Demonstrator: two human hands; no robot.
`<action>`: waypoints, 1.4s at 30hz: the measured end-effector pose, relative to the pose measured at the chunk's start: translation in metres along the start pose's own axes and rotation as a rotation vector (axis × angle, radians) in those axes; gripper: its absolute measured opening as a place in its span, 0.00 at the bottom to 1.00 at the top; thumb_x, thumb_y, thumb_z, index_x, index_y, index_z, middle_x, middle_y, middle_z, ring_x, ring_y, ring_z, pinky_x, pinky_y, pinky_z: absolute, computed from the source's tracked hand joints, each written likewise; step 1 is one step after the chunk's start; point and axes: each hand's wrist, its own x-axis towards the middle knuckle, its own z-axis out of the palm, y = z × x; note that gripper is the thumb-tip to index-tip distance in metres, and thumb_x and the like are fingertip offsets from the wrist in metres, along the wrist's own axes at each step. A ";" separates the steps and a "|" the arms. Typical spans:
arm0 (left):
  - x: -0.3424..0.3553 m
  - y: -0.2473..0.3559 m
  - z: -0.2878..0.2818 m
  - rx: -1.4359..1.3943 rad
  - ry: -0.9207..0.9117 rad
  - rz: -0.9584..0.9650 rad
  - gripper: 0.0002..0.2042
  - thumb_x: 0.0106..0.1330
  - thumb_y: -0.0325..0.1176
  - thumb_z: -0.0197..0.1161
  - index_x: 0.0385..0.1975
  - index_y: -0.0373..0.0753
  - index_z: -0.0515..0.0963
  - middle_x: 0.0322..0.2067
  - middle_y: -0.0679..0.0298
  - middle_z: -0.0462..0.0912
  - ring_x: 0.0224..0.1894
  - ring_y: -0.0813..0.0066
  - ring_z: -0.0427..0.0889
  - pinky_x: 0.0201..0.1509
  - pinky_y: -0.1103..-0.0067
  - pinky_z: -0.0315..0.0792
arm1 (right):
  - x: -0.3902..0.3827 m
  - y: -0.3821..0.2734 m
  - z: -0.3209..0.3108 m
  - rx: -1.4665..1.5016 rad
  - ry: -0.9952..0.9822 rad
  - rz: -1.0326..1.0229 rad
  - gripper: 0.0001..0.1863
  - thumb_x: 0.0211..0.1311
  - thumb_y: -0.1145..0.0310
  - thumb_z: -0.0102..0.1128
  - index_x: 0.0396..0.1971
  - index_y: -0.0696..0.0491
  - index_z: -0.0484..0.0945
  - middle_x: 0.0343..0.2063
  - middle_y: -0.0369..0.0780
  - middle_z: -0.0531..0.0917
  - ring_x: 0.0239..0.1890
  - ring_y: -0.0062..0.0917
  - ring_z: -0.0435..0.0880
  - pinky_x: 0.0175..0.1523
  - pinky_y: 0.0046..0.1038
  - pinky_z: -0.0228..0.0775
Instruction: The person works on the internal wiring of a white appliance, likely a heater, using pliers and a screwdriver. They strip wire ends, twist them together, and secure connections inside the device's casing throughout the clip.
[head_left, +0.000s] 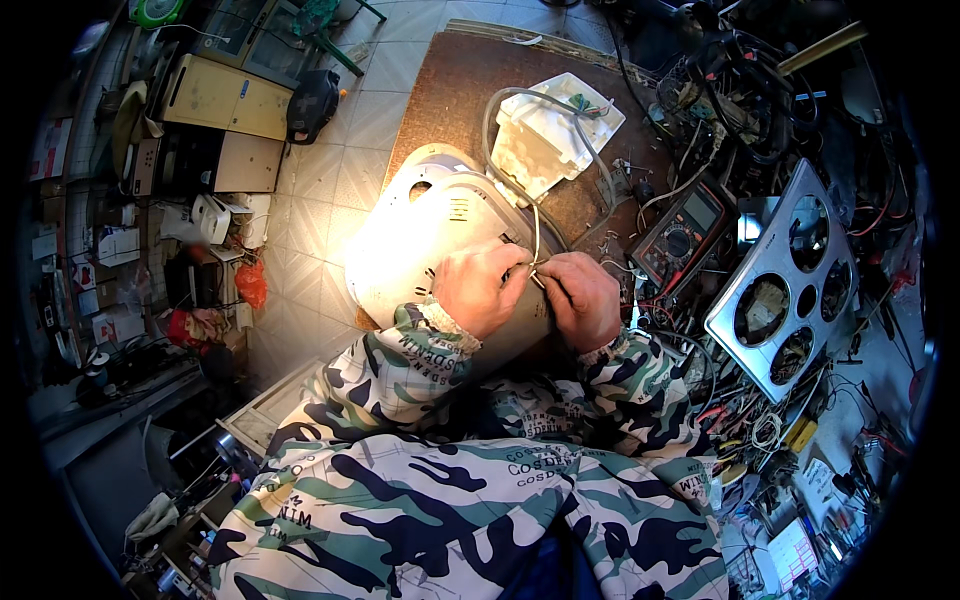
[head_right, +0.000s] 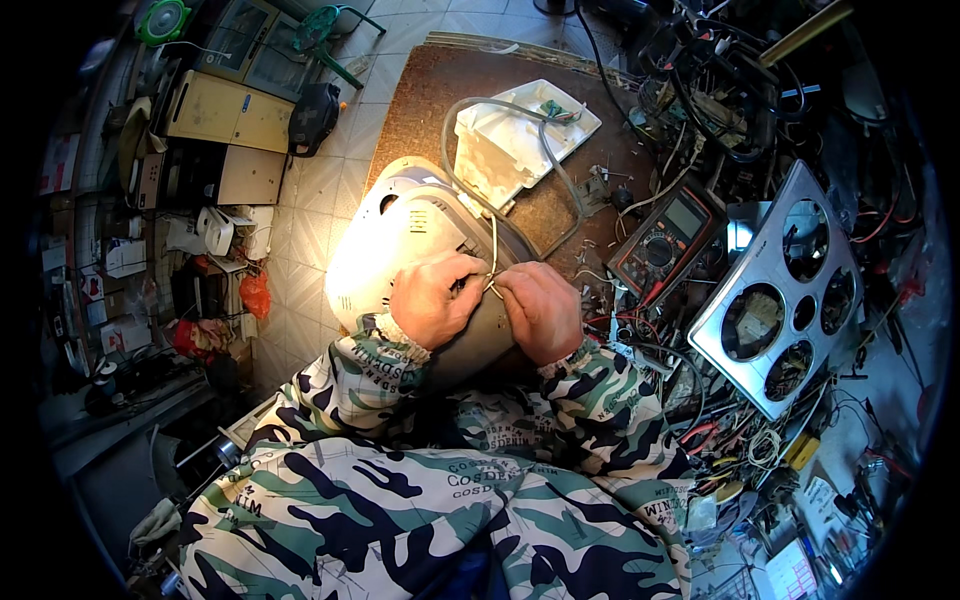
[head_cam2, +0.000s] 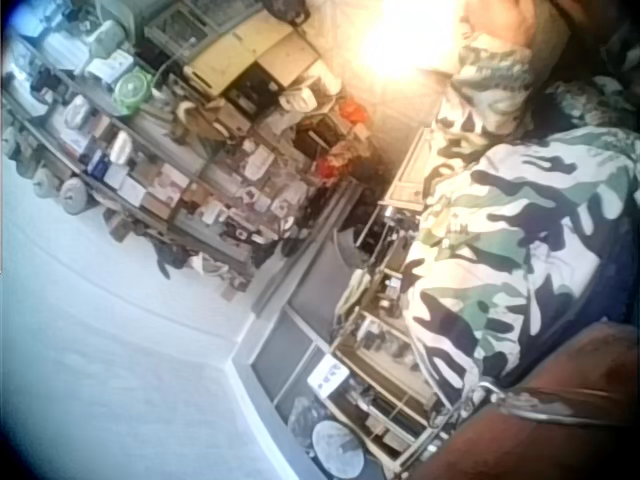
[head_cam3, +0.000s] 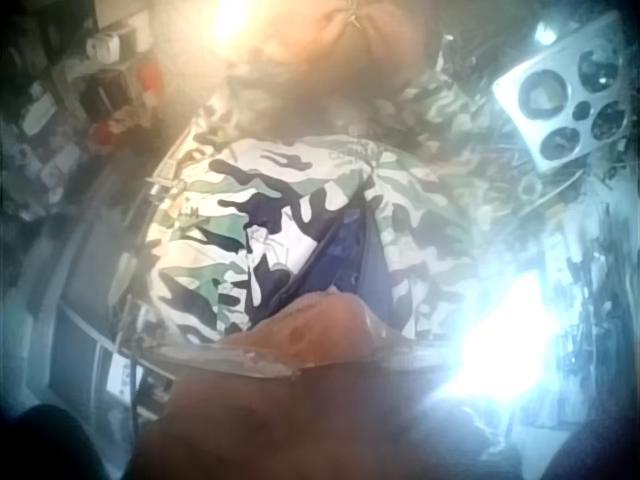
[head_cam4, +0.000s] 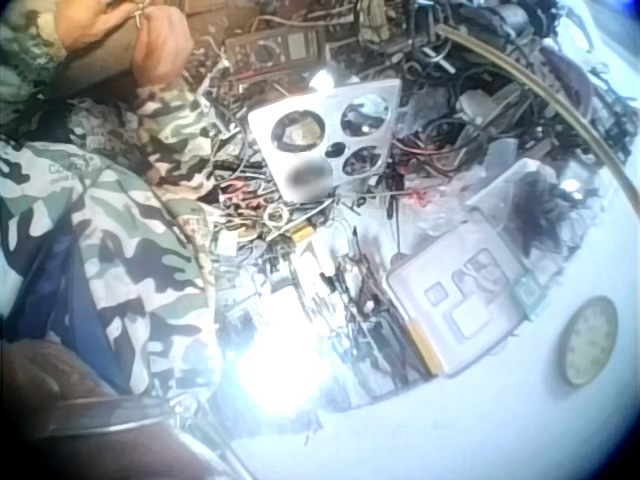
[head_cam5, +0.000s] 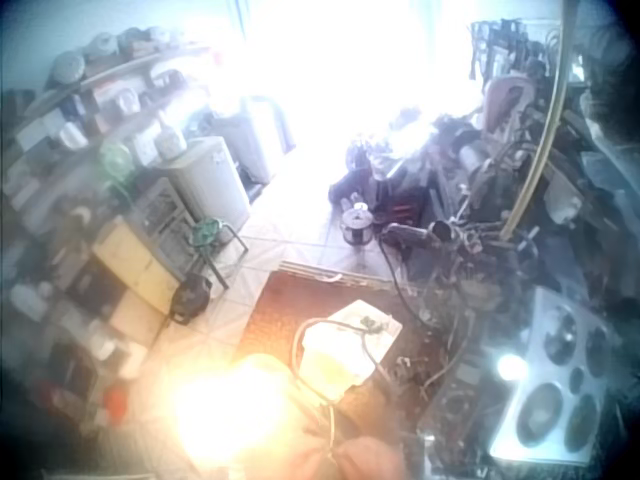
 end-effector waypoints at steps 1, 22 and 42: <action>0.000 -0.001 0.001 0.069 0.015 0.041 0.05 0.63 0.25 0.70 0.38 0.37 0.87 0.31 0.53 0.86 0.33 0.53 0.86 0.38 0.66 0.80 | -0.001 0.001 0.001 -0.018 0.014 -0.019 0.09 0.59 0.78 0.68 0.40 0.57 0.85 0.38 0.45 0.87 0.40 0.43 0.87 0.45 0.38 0.80; 0.014 -0.016 -0.009 0.037 -0.211 0.182 0.04 0.64 0.27 0.65 0.36 0.38 0.81 0.32 0.54 0.81 0.38 0.45 0.84 0.39 0.58 0.77 | -0.005 0.002 -0.001 -0.090 0.022 -0.059 0.12 0.57 0.77 0.70 0.42 0.56 0.86 0.37 0.43 0.87 0.38 0.41 0.87 0.43 0.37 0.81; 0.008 -0.016 0.000 -0.065 -0.100 0.125 0.04 0.66 0.25 0.67 0.38 0.35 0.85 0.31 0.51 0.83 0.36 0.44 0.85 0.39 0.60 0.78 | 0.000 -0.018 0.001 0.234 -0.032 0.544 0.06 0.67 0.73 0.69 0.34 0.60 0.85 0.27 0.45 0.84 0.28 0.32 0.85 0.36 0.31 0.75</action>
